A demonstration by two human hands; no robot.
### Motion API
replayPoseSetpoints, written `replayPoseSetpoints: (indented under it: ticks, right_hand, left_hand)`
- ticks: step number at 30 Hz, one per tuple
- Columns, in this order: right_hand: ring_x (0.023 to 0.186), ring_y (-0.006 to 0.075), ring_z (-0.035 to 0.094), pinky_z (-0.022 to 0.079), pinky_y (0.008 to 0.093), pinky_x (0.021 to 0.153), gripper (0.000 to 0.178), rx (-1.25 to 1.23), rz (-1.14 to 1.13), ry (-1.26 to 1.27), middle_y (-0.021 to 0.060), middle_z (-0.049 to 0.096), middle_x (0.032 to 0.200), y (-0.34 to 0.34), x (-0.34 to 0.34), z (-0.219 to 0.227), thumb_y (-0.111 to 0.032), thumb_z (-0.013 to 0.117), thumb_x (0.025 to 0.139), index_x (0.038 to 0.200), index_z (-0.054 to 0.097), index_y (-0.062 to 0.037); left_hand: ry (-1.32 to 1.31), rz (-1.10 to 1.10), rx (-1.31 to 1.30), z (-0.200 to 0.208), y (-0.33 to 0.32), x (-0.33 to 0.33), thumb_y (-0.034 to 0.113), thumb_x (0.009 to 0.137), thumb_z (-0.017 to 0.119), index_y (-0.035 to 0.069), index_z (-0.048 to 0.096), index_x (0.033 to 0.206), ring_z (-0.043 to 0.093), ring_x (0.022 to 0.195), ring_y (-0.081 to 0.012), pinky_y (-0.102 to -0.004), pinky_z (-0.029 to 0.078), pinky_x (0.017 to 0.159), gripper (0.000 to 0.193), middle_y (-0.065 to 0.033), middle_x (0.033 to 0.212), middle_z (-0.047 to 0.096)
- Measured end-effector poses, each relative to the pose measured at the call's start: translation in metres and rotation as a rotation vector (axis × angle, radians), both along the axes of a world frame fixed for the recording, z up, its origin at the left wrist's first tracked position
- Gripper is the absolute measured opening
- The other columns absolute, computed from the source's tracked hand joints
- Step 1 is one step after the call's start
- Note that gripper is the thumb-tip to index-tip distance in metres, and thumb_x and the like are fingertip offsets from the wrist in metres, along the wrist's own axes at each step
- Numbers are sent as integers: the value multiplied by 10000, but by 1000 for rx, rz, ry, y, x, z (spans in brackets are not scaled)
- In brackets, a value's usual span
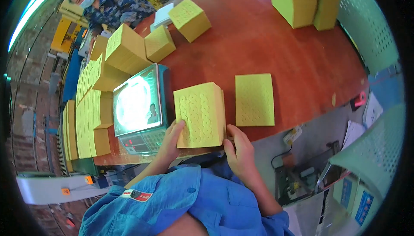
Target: Weighing and stacking bundles of yellow paper on a digital scale in a factory setting.
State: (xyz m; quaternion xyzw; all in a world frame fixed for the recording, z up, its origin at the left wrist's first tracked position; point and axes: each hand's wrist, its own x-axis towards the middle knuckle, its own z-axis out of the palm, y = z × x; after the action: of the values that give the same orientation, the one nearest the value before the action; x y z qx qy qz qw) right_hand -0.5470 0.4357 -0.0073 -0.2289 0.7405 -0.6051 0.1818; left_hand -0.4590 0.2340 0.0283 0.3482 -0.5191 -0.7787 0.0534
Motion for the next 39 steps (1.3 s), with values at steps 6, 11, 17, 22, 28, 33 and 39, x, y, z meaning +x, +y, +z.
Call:
replayPoseSetpoints:
  ticks: [6,11,17,22,28,33,39]
  right_hand:
    - [1013,284,649,492,346,871,298,100,58,5,197,652,1103,2,-21,18,-42,515,907,1184,573,48]
    - [978,249,651,495,321,847,239,226,-68,320,160,666,1042,-6,-62,46,57,506,879,1086,623,41]
    - [925,201,641,492,300,828,290,85,-145,376,121,659,981,-27,-81,60,112,434,850,1053,627,42]
    - [962,220,638,495,323,876,424,308,-80,133,140,654,1026,-8,-92,54,146,343,762,1050,632,30]
    - [1045,254,612,458,370,956,386,274,-185,743,152,645,1072,-61,-28,123,135,387,720,1016,624,64]
    - [977,237,620,468,332,898,295,-46,138,554,163,657,1017,-196,101,136,128,449,762,959,654,50]
    - [969,188,641,494,294,867,252,-73,642,-23,123,667,1033,-374,240,66,24,539,884,1122,618,0]
  left_hand:
    - [2,-22,238,7,-5,-12,201,994,480,6,392,1378,549,1193,-224,-383,455,997,439,-131,1311,543]
    - [161,-174,-51,-6,4,-35,216,990,512,-8,314,1447,457,1282,-208,-338,342,1089,546,-117,1381,484]
    - [47,-435,-429,13,-31,3,259,972,552,24,139,1518,313,1398,-249,-352,303,1117,723,-191,1519,299]
    - [220,-571,-88,28,-73,83,187,946,595,56,203,1515,391,1356,-256,-379,358,1088,704,-189,1484,370]
    - [298,-316,-112,55,-179,197,266,972,505,-48,599,1226,568,1182,-243,-363,436,1015,415,-173,1241,618]
    - [131,122,-397,33,-285,295,197,952,524,-41,663,1001,626,990,-192,-312,487,891,280,-124,1054,677]
    - [-302,203,-1703,44,-448,294,273,921,589,5,636,1110,597,1094,-281,-394,467,923,331,-150,1146,646]
